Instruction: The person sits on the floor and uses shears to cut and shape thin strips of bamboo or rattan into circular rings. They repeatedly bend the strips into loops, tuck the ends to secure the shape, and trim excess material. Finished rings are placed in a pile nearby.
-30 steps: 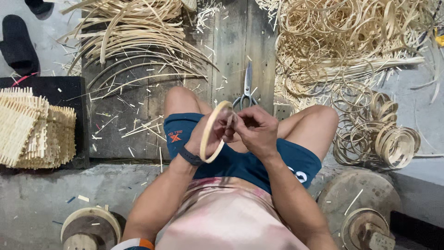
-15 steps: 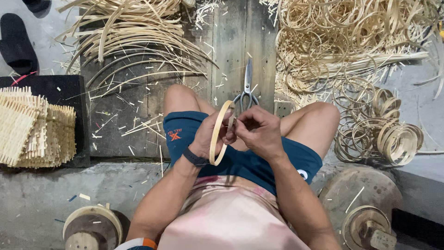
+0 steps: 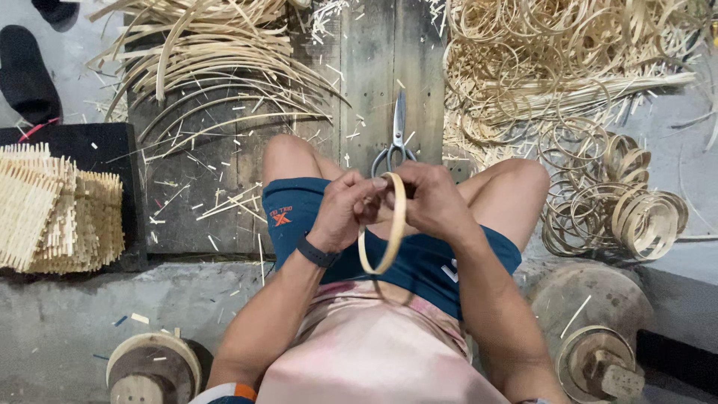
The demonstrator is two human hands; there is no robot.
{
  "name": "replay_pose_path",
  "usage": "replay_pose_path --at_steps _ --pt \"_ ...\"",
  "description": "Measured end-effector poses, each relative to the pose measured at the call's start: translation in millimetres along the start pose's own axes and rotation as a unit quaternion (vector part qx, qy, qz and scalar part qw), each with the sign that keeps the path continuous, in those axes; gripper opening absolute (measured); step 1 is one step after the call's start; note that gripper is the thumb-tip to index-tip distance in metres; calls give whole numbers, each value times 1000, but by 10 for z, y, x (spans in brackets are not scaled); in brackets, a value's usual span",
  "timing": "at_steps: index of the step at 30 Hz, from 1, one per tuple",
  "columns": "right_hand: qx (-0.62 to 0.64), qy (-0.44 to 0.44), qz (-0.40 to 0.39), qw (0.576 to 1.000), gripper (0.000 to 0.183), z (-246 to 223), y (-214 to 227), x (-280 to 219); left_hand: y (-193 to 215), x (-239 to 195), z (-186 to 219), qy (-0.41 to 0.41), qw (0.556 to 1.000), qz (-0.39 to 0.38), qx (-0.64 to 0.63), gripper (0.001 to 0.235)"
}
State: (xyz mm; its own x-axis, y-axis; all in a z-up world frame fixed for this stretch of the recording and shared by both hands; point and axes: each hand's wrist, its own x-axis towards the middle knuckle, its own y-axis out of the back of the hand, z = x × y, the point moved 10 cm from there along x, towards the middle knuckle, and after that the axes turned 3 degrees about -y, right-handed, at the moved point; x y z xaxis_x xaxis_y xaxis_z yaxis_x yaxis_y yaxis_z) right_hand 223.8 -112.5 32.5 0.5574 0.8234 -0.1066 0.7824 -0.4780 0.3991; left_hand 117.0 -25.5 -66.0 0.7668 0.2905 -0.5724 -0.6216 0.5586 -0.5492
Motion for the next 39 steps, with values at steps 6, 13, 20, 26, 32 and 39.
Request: replay_pose_path --at_steps 6,13,20,26,32,39 --pt "278 -140 230 922 23 700 23 -167 62 -410 1054 -471 769 146 407 21" --pt "390 -251 30 885 29 977 -1293 41 24 -575 1047 -505 654 87 556 23" --pt "414 -248 29 875 28 1158 -1814 -54 243 -791 1084 -383 718 18 581 19" --pt "404 -131 -5 905 25 934 -2016 -146 301 -711 992 -342 704 25 621 12" --pt "221 -89 -37 971 17 997 -1677 -254 591 -598 932 -310 795 48 518 16" --pt "-27 -277 153 948 26 2383 -775 330 1208 -206 713 -52 995 53 -60 29"
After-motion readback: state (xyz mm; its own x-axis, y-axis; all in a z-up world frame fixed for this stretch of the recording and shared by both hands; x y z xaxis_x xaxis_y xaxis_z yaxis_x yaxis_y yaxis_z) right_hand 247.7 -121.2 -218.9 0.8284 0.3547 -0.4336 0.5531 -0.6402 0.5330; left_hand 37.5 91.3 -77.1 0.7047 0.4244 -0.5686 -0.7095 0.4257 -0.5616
